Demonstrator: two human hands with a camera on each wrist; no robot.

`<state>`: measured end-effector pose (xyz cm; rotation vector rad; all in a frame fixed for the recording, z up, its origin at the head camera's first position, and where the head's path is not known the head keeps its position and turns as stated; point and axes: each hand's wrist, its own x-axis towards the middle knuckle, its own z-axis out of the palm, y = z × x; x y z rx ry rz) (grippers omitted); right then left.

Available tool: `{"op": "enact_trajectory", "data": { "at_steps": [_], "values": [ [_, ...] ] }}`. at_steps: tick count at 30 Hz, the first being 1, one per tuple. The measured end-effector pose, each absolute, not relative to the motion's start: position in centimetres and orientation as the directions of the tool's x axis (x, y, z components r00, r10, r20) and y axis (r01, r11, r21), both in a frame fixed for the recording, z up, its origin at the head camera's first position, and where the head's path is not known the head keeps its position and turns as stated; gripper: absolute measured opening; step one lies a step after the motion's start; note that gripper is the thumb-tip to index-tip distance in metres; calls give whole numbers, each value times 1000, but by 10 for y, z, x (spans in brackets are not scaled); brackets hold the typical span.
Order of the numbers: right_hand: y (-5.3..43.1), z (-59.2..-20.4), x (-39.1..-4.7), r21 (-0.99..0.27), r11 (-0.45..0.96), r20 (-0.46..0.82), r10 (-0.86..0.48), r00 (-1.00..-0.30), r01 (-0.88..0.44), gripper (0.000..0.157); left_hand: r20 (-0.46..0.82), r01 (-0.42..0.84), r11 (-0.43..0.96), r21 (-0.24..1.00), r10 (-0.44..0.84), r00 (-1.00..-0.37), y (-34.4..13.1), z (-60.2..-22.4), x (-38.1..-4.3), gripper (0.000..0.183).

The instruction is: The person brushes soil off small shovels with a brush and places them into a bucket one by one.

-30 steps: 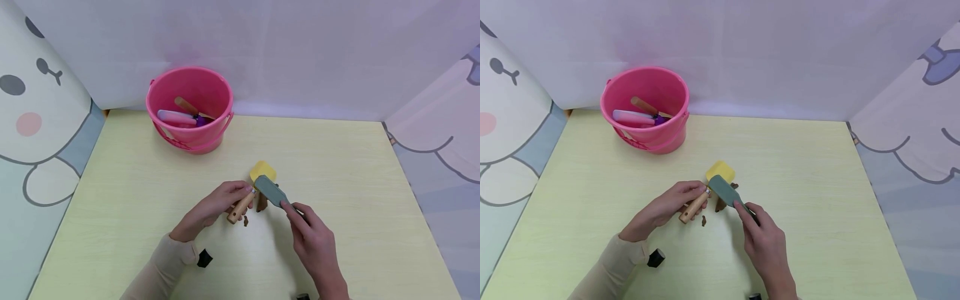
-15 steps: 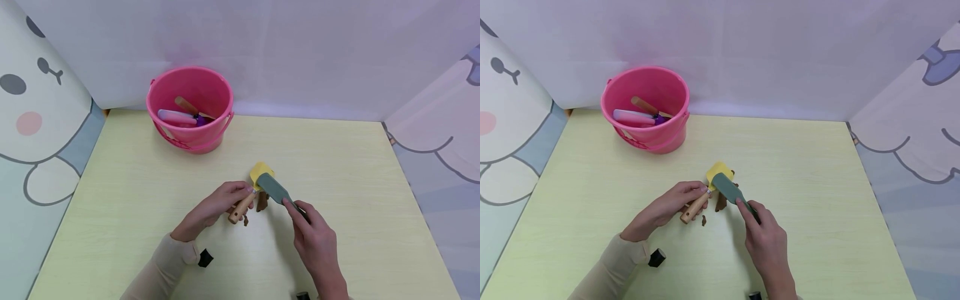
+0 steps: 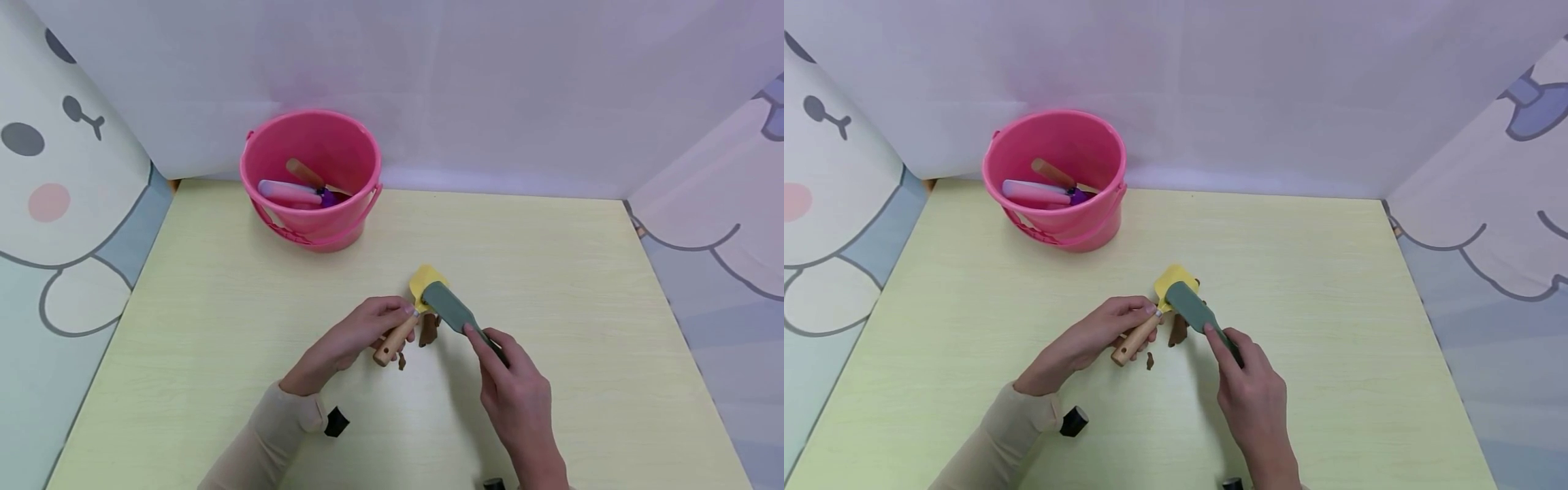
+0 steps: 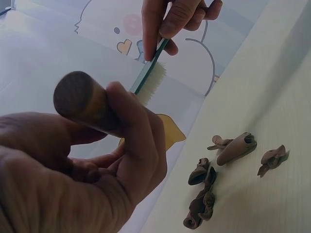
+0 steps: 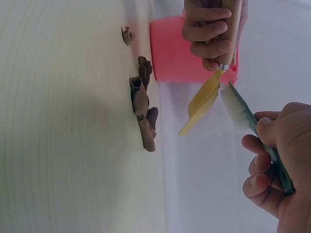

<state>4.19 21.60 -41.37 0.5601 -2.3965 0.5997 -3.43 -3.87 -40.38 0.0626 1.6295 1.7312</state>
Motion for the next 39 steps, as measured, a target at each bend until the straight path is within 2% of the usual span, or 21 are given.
{"op": "enact_trajectory", "data": {
  "at_steps": [12, 15, 18, 20, 22, 29, 39],
  "values": [
    [216, -411, 43, -303, 812, 635, -219, -741, -500, 73, -432, -472, 77, 878, 552, -713, -40, -407, -34, 41],
    [216, -412, 43, -313, 797, 639, -225, -736, -516, 65, -427, -467, 76, 881, 551, -717, -40, -407, -34, 41],
    [216, -414, 43, -319, 776, 642, -245, -726, -544, 46, -421, -458, 76, 886, 545, -725, -40, -407, -34, 40],
    [216, -415, 43, -319, 766, 642, -258, -722, -558, 40, -420, -455, 76, 887, 543, -727, -40, -407, -33, 40],
    [215, -416, 43, -316, 765, 643, -262, -720, -561, 41, -420, -455, 76, 887, 542, -728, -40, -406, -33, 40],
    [216, -417, 42, -316, 786, 638, -239, -732, -532, 62, -437, -471, 85, 878, 545, -716, -40, -405, -33, 38],
    [217, -417, 40, -308, 806, 637, -221, -739, -506, 69, -438, -471, 88, 878, 547, -713, -41, -404, -32, 37]
  ]
}}
